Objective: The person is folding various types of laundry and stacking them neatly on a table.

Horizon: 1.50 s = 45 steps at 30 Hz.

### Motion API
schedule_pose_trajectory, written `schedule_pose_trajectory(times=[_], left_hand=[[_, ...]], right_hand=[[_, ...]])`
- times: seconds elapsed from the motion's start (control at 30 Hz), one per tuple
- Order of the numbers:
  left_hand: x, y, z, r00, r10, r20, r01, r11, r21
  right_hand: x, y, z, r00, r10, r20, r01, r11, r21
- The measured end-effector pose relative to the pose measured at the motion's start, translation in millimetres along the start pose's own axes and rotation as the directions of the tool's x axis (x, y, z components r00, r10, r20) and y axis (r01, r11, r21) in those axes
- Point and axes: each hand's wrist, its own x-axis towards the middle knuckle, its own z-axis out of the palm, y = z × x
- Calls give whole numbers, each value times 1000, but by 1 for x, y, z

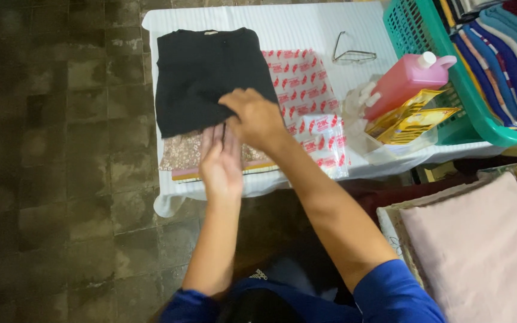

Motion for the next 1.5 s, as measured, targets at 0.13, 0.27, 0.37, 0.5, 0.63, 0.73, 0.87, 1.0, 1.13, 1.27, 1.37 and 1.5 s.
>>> schedule_pose_trajectory(times=[0.13, 0.27, 0.37, 0.5, 0.63, 0.73, 0.87, 1.0, 1.13, 1.27, 1.37, 1.5], left_hand=[[70, -25, -4, 998, -18, -61, 11, 994, -109], [111, -19, -37, 997, -40, -66, 22, 968, -251], [114, -46, -14, 995, -78, -58, 63, 972, -228], [108, -54, -19, 990, -128, -63, 115, 976, -184], [102, -53, -18, 984, -169, -61, 159, 977, -144], [96, -54, -16, 978, -200, -53, 193, 974, -116], [81, -56, -26, 967, -251, -44, 247, 966, -76], [45, -53, -58, 945, -327, -17, 327, 945, -26], [21, -74, -71, 899, -437, 27, 436, 899, 35], [0, -113, -71, 821, -566, 71, 557, 822, 116], [-23, -144, -57, 742, -664, 89, 643, 743, 187], [-63, -197, -30, 604, -790, 102, 740, 604, 294]], right_hand=[[10, -6, -23, 995, -35, -96, 35, 999, -7], [5, -20, -41, 994, -35, -99, 33, 999, -18], [-11, -32, -42, 983, -113, -148, 105, 993, -58], [-43, -54, -40, 956, -211, -204, 202, 977, -62], [-75, -79, -48, 971, -205, -125, 198, 978, -68], [-103, -86, -49, 961, -261, -95, 251, 962, -108], [-137, -94, -65, 977, -200, -72, 188, 972, -140], [-163, -107, -111, 993, -64, -101, 60, 997, -48], [-218, -79, -144, 914, 101, -393, -168, 976, -140], [-279, -53, -172, 596, 593, -541, -424, 805, 414], [-333, -46, -192, 439, 847, -301, -289, 450, 845], [-423, -43, -196, 380, 921, -82, -102, 129, 986]])
